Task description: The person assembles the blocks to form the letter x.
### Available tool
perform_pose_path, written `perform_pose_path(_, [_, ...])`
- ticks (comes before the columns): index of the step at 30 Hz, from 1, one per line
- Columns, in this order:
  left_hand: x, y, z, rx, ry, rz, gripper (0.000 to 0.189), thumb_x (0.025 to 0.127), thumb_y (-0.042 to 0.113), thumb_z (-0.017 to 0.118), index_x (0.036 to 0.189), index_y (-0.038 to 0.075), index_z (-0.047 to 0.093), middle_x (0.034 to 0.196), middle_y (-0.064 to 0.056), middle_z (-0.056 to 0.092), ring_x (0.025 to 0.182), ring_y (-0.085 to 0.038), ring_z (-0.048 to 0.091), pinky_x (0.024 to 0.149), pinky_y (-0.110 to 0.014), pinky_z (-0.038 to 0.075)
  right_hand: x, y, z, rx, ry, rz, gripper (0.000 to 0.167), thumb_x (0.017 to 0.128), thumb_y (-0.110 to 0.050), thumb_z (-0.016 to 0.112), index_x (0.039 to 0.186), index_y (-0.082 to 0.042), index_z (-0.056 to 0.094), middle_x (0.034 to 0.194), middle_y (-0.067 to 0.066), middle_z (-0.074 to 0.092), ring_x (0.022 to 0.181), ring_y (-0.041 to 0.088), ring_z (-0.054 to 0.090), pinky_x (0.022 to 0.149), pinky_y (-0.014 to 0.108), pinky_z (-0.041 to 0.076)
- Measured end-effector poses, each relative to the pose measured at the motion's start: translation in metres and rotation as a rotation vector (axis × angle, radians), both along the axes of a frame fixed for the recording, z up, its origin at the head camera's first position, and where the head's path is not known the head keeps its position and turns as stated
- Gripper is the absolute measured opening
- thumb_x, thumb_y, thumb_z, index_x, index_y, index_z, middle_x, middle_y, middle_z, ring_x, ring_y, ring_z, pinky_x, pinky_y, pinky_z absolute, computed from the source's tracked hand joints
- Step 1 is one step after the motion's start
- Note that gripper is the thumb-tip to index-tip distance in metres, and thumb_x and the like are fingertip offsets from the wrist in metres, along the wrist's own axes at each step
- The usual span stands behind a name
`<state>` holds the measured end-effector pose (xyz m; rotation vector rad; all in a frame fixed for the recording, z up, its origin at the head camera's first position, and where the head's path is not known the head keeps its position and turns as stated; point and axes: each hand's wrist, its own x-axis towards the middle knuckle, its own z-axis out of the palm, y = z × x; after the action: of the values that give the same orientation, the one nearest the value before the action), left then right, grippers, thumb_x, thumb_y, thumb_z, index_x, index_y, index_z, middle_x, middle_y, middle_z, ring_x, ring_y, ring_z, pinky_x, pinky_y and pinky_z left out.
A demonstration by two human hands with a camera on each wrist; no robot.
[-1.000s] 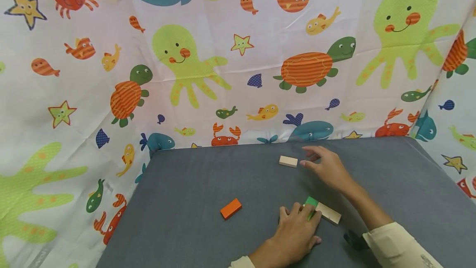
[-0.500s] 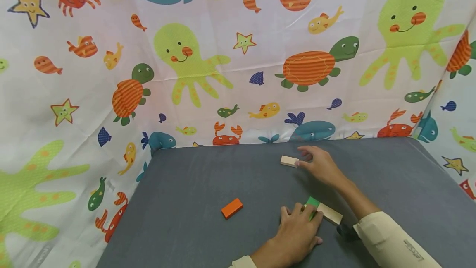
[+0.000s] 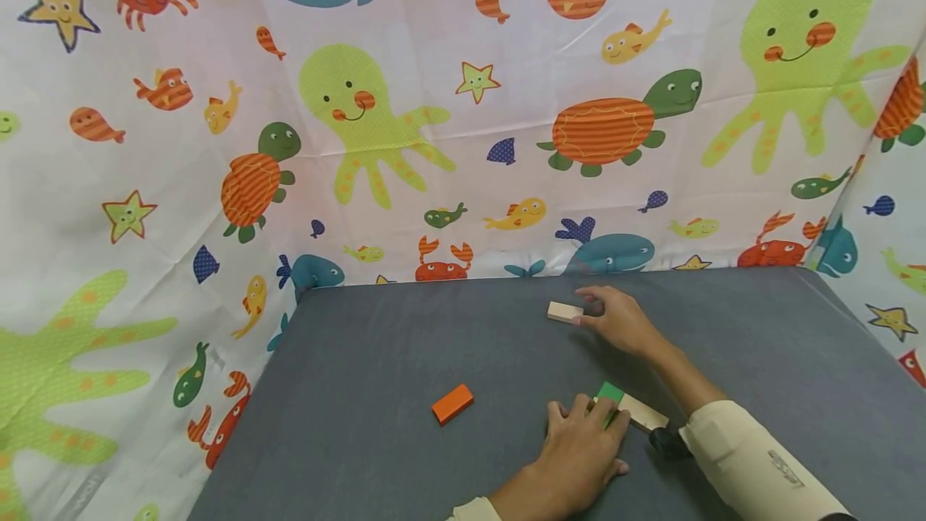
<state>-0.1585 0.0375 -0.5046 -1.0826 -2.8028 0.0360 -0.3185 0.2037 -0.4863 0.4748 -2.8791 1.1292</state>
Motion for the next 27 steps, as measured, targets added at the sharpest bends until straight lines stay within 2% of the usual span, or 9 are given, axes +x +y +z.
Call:
perform_pose_path(4, [0.000, 0.001, 0.001, -0.001, -0.010, 0.005, 0.062, 0.097, 0.059, 0.068, 0.151, 0.031, 0.057, 0.145, 0.012, 0.055, 0.124, -0.009, 0.051, 0.081, -0.039, 0.036, -0.004, 0.000, -0.003, -0.002, -0.008, -0.005, 0.053, 0.098, -0.020, 0.079, 0.143, 0.001, 0.062, 0.136, 0.027, 0.066, 0.113, 0.041, 0.068, 0.085, 0.053, 0.058])
perform_pose_path(12, [0.000, 0.001, 0.002, -0.001, 0.003, 0.015, 0.061, 0.096, 0.059, 0.069, 0.150, 0.032, 0.058, 0.143, 0.013, 0.055, 0.123, -0.009, 0.050, 0.080, -0.039, 0.036, -0.008, -0.003, -0.007, 0.001, -0.003, 0.007, 0.047, 0.096, -0.016, 0.080, 0.138, 0.001, 0.067, 0.127, 0.024, 0.071, 0.097, 0.029, 0.068, 0.076, 0.042, 0.055])
perform_pose_path(16, [0.000, 0.001, 0.002, 0.000, -0.006, 0.012, 0.062, 0.096, 0.059, 0.068, 0.150, 0.032, 0.057, 0.145, 0.013, 0.055, 0.123, -0.009, 0.050, 0.079, -0.038, 0.035, -0.009, -0.004, -0.008, 0.005, 0.000, 0.008, 0.046, 0.095, -0.016, 0.081, 0.136, 0.002, 0.068, 0.126, 0.024, 0.071, 0.097, 0.031, 0.069, 0.076, 0.044, 0.055])
perform_pose_path(22, [-0.001, 0.001, 0.002, -0.004, -0.033, 0.009, 0.062, 0.098, 0.059, 0.067, 0.152, 0.032, 0.056, 0.147, 0.013, 0.054, 0.124, -0.010, 0.051, 0.079, -0.038, 0.035, -0.011, -0.005, -0.010, 0.021, -0.007, 0.024, 0.045, 0.096, -0.015, 0.080, 0.135, 0.003, 0.069, 0.134, 0.027, 0.068, 0.108, 0.038, 0.068, 0.087, 0.053, 0.055])
perform_pose_path(27, [-0.001, 0.002, 0.003, -0.014, -0.058, 0.014, 0.062, 0.098, 0.059, 0.066, 0.153, 0.033, 0.055, 0.149, 0.013, 0.053, 0.125, -0.010, 0.050, 0.080, -0.039, 0.036, -0.014, -0.007, -0.012, 0.057, 0.017, 0.041, 0.042, 0.095, -0.014, 0.080, 0.131, 0.004, 0.071, 0.131, 0.028, 0.068, 0.105, 0.036, 0.067, 0.089, 0.055, 0.053])
